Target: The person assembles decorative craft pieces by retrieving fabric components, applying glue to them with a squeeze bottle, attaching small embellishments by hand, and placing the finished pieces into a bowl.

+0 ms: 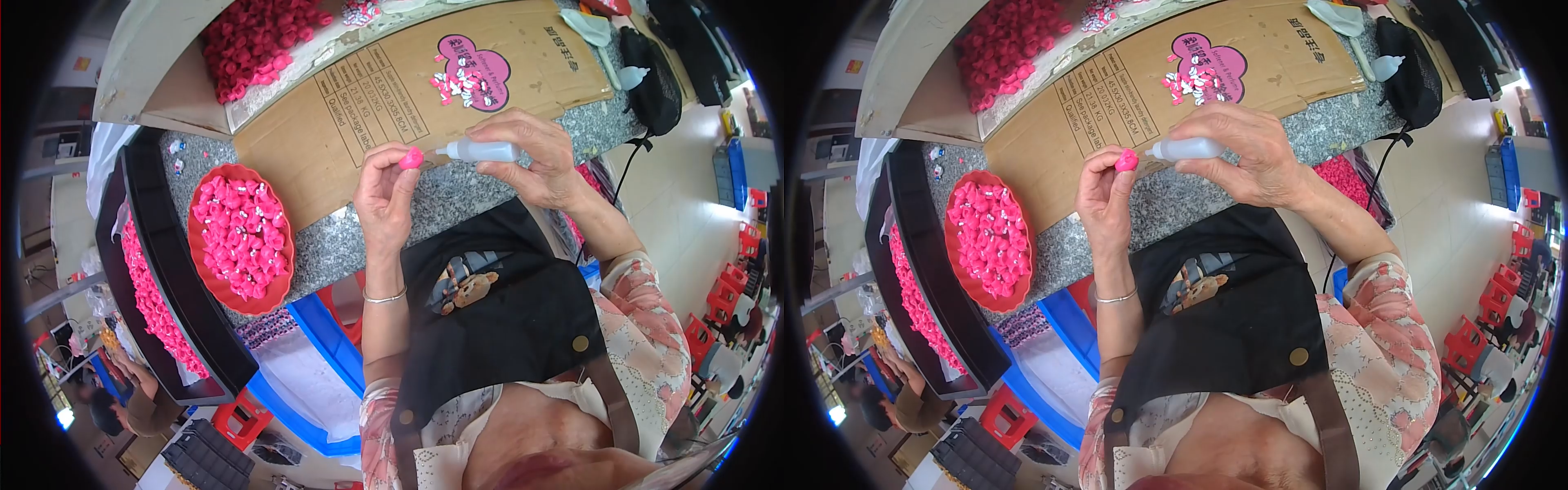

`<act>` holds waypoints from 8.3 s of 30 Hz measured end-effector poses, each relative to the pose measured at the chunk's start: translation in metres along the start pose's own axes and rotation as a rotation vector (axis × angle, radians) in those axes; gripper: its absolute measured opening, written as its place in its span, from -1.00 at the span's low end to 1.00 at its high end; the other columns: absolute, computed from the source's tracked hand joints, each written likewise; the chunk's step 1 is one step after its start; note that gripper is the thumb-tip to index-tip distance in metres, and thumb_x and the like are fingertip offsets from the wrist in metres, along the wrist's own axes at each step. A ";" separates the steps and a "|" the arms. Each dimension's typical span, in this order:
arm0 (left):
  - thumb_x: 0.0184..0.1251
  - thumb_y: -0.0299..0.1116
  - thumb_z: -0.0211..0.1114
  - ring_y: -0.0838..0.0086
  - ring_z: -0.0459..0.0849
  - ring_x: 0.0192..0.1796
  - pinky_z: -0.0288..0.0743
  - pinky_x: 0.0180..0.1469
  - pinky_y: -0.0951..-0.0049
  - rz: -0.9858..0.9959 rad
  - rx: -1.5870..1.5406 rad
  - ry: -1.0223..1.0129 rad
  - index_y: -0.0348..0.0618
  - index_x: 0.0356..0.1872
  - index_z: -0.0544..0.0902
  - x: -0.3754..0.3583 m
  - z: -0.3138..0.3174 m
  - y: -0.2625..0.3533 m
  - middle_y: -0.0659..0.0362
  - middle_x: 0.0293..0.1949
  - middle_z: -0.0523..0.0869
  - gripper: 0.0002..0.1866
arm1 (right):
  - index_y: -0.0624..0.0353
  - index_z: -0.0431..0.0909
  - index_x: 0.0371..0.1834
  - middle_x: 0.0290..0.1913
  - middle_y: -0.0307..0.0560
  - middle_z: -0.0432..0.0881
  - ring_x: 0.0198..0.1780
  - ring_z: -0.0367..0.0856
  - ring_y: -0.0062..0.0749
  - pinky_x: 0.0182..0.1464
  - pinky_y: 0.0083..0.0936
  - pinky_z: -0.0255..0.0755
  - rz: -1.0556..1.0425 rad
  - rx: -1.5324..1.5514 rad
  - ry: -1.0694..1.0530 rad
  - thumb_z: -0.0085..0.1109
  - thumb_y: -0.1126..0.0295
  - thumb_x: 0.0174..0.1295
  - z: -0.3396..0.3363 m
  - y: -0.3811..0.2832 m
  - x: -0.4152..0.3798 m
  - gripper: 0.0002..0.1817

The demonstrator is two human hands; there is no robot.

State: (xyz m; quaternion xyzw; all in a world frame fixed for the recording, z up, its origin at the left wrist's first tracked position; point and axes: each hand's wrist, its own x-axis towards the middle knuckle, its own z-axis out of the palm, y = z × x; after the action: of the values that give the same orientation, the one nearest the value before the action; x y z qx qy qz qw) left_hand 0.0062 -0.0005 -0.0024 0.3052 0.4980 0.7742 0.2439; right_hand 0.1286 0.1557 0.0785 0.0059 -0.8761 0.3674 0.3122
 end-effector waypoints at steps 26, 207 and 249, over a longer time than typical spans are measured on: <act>0.18 -0.69 0.17 0.52 0.52 -0.09 0.48 -0.02 0.52 0.039 0.005 0.031 -0.29 -0.21 0.51 0.002 -0.002 -0.006 0.13 -0.10 0.45 -0.83 | 0.21 0.60 -0.25 -0.31 -0.09 0.63 -0.29 0.61 -0.31 -0.31 -0.49 0.46 0.053 0.048 0.001 0.33 0.46 -0.06 0.007 0.006 0.000 -0.74; 0.12 -0.68 0.24 0.56 0.59 -0.25 0.52 -0.17 0.60 -0.163 -0.059 0.241 -0.30 -0.27 0.59 -0.039 0.025 -0.031 0.15 -0.24 0.60 -0.85 | 0.24 0.56 -0.30 -0.41 -0.29 0.55 -0.36 0.40 -0.71 -0.26 -0.70 0.32 0.747 0.964 -0.036 0.14 0.35 0.23 0.072 0.041 -0.061 -0.84; 0.22 -0.54 0.14 0.24 0.61 -0.23 0.47 -0.15 0.34 0.268 1.161 0.143 -0.24 -0.13 0.44 0.169 -0.071 0.030 -0.01 -0.24 0.61 -0.80 | 0.30 0.19 0.20 -0.22 -0.11 0.51 -0.25 0.55 -0.51 -0.36 -0.64 0.48 0.577 0.662 0.381 0.00 0.39 0.28 -0.013 0.042 -0.052 -0.54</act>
State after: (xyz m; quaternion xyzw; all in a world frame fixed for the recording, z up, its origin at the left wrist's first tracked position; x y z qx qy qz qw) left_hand -0.1645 0.0586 0.0417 0.3956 0.8118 0.4185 -0.0967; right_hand 0.1675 0.1832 0.0296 -0.2057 -0.6051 0.6929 0.3338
